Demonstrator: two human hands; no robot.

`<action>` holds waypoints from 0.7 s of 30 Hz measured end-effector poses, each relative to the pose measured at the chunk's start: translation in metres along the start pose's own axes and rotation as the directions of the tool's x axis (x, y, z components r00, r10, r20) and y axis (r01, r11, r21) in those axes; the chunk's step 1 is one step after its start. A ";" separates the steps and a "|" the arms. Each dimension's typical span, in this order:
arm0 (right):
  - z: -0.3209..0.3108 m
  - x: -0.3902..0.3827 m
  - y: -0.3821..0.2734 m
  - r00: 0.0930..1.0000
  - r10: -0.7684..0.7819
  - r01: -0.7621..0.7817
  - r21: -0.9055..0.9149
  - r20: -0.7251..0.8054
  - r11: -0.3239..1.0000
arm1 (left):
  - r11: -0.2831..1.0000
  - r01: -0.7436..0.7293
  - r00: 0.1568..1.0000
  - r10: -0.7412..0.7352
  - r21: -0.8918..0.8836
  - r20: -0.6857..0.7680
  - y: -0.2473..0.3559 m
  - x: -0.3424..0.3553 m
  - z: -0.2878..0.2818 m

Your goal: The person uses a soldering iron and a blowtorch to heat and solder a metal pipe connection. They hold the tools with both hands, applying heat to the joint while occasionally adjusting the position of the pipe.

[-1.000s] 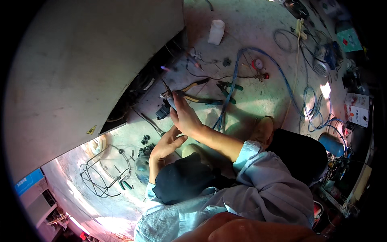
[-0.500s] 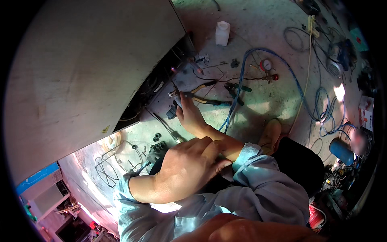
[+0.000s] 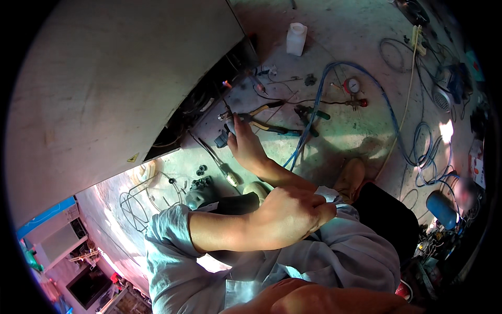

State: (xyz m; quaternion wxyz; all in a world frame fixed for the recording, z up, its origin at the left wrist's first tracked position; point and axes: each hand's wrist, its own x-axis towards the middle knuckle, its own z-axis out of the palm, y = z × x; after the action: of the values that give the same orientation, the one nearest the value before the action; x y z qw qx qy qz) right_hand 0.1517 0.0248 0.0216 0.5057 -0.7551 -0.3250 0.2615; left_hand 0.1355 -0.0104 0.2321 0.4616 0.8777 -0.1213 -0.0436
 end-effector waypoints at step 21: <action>0.001 -0.001 0.001 1.000 0.004 -0.004 -0.027 -0.008 1.000 | 0.995 0.067 0.998 -0.065 -0.074 0.023 -0.002 0.003 0.004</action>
State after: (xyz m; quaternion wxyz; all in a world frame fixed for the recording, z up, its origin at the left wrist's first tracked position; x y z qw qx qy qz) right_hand 0.1506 0.0240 0.0203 0.4962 -0.7637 -0.3249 0.2549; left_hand 0.1381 -0.0128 0.2283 0.4911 0.8629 -0.0951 -0.0723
